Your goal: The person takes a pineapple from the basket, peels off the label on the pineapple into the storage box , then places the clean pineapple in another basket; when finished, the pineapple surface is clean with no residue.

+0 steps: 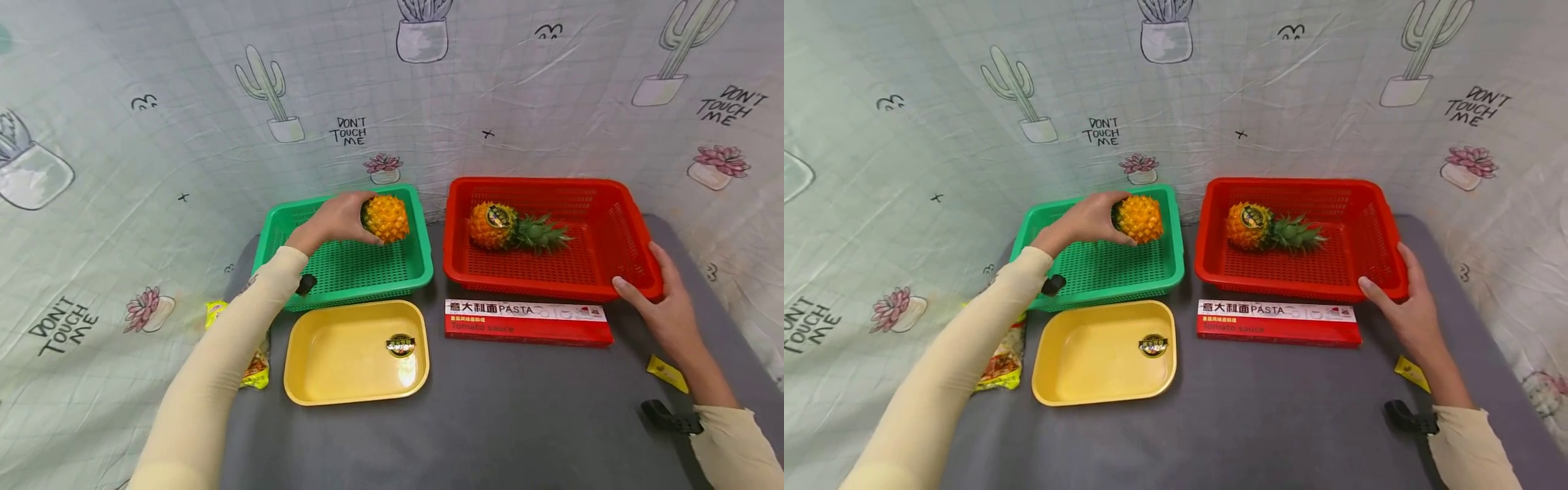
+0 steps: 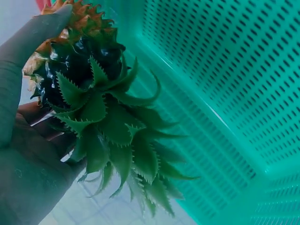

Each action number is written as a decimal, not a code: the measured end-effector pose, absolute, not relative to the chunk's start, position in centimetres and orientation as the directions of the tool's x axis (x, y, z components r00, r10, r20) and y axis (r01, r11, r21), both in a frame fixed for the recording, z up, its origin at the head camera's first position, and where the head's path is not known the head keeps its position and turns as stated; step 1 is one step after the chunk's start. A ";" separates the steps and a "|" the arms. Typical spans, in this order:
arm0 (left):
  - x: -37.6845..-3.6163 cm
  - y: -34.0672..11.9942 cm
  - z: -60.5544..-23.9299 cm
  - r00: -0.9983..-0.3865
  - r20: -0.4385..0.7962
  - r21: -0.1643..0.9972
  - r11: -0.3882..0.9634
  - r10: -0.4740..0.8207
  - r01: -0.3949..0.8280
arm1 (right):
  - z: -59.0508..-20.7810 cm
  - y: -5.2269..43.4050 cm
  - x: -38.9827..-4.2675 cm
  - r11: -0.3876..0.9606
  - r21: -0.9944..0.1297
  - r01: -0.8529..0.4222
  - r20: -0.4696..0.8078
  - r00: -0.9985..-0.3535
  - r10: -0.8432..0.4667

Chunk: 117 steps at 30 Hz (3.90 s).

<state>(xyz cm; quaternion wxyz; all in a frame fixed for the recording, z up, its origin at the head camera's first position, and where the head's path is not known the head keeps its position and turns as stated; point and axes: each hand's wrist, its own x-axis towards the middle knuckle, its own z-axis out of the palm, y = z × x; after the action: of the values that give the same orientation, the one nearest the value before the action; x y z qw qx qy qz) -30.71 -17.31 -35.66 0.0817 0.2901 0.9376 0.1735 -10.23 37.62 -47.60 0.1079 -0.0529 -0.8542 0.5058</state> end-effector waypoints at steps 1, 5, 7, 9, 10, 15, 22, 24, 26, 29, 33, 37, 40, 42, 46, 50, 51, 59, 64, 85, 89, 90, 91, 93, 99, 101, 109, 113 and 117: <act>-31.1 -17.5 -35.9 -0.822 -0.052 0.363 0.777 0.568 0.514 | -47.6 37.5 -10.3 0.480 -0.877 -0.017 0.129 -0.971 0.200; -32.3 -18.0 -36.5 -0.830 -0.050 0.351 0.788 0.555 0.506 | -47.8 37.3 -10.5 0.468 -0.884 -0.010 0.119 -0.972 0.204; -32.7 -18.1 -36.8 -0.832 -0.051 0.355 0.788 0.553 0.502 | -47.9 37.2 -10.7 0.464 -0.886 -0.013 0.122 -0.971 0.206; -33.1 -18.0 -37.1 -0.831 -0.051 0.354 0.788 0.554 0.503 | -47.8 37.3 -10.7 0.464 -0.886 -0.015 0.124 -0.971 0.206; -33.3 -17.9 -37.3 -0.830 -0.053 0.349 0.789 0.555 0.506 | -47.8 37.3 -10.8 0.462 -0.887 -0.016 0.125 -0.971 0.206; -33.9 -17.1 -38.5 -0.829 -0.093 0.310 0.807 0.552 0.503 | -47.6 37.5 -10.5 0.473 -0.881 -0.015 0.132 -0.968 0.216; -34.2 -17.1 -40.1 -0.844 -0.135 0.271 0.838 0.520 0.473 | -48.1 37.4 -10.5 0.466 -0.885 -0.015 0.124 -0.971 0.204; -34.2 -16.9 -40.4 -0.836 -0.147 0.264 0.835 0.529 0.482 | -48.1 37.4 -10.4 0.462 -0.887 -0.019 0.131 -0.969 0.210; -34.3 -16.7 -40.6 -0.827 -0.157 0.258 0.831 0.540 0.493 | -48.0 37.4 -10.4 0.460 -0.888 -0.027 0.142 -0.966 0.217; -34.1 -16.7 -40.7 -0.827 -0.156 0.255 0.831 0.540 0.495 | -47.9 37.5 -10.4 0.464 -0.885 -0.032 0.152 -0.963 0.223; -34.0 -17.0 -40.9 -0.838 -0.142 0.240 0.840 0.527 0.487 | -47.8 37.6 -10.4 0.470 -0.882 -0.022 0.141 -0.965 0.220; -33.8 -17.4 -40.9 -0.840 -0.140 0.250 0.839 0.525 0.483 | -47.8 37.6 -10.4 0.464 -0.885 -0.023 0.141 -0.965 0.221; -33.6 -17.7 -40.6 -0.840 -0.142 0.270 0.837 0.524 0.476 | -47.8 37.6 -10.4 0.461 -0.887 -0.031 0.149 -0.964 0.221; -33.5 -17.8 -40.3 -0.838 -0.150 0.274 0.836 0.525 0.475 | -47.8 37.7 -10.5 0.458 -0.888 -0.037 0.153 -0.963 0.220; -33.5 -17.8 -39.9 -0.834 -0.169 0.278 0.837 0.526 0.471 | -47.7 37.7 -10.5 0.452 -0.891 -0.039 0.152 -0.965 0.216; -33.4 -17.0 -39.3 -0.830 -0.129 0.362 0.805 0.543 0.470 | -47.7 37.8 -10.5 0.450 -0.892 -0.036 0.149 -0.965 0.217; -33.4 -16.6 -38.9 -0.826 -0.106 0.391 0.787 0.554 0.477 | -47.7 37.8 -10.5 0.449 -0.893 -0.034 0.146 -0.965 0.218; -32.3 -12.0 -36.0 -0.781 0.099 0.540 0.626 0.617 0.563 | -47.8 37.9 -10.6 0.458 -0.888 -0.034 0.153 -0.962 0.226; -31.9 -8.4 -36.0 -0.737 0.135 0.538 0.576 0.662 0.616 | -47.7 37.8 -10.7 0.459 -0.888 -0.029 0.147 -0.964 0.223; -33.1 3.6 -37.8 -0.665 -0.019 0.469 0.594 0.747 0.654 | -48.4 37.3 -11.0 0.452 -0.890 -0.052 0.167 -0.962 0.218; -33.5 4.1 -38.3 -0.668 -0.065 0.441 0.621 0.742 0.648 | -48.5 37.3 -10.9 0.441 -0.896 -0.058 0.166 -0.964 0.209; -33.5 4.2 -38.4 -0.669 -0.075 0.432 0.629 0.739 0.647 | -48.5 37.3 -10.8 0.439 -0.896 -0.061 0.167 -0.964 0.206; -33.5 4.3 -38.5 -0.670 -0.082 0.426 0.634 0.738 0.646 | -48.6 37.3 -10.8 0.437 -0.897 -0.064 0.168 -0.964 0.204; -33.4 4.5 -38.6 -0.667 -0.093 0.420 0.637 0.739 0.646 | -48.7 37.3 -10.7 0.436 -0.898 -0.067 0.169 -0.965 0.201; -33.5 5.6 -38.8 -0.661 -0.114 0.434 0.636 0.742 0.638 | -48.8 37.4 -10.4 0.434 -0.899 -0.050 0.151 -0.967 0.203; -33.7 6.0 -38.9 -0.669 -0.115 0.439 0.642 0.734 0.629 | -48.8 37.5 -10.5 0.435 -0.899 -0.049 0.153 -0.967 0.206; -34.6 7.1 -39.3 -0.684 -0.145 0.450 0.663 0.715 0.598 | -48.6 38.0 -10.8 0.435 -0.898 -0.063 0.171 -0.961 0.215; -34.5 7.3 -39.3 -0.680 -0.162 0.426 0.672 0.716 0.606 | -48.5 38.1 -10.8 0.433 -0.899 -0.066 0.176 -0.960 0.218; -34.4 7.5 -39.3 -0.679 -0.181 0.410 0.682 0.712 0.606 | -48.4 38.1 -10.8 0.425 -0.903 -0.067 0.173 -0.961 0.215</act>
<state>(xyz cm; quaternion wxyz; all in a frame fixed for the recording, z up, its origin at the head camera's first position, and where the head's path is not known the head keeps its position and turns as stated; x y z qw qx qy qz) -34.36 7.47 -39.26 0.1651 0.3650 0.9021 0.1603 -10.78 38.12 -48.40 0.1322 -0.0444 -0.8338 0.5342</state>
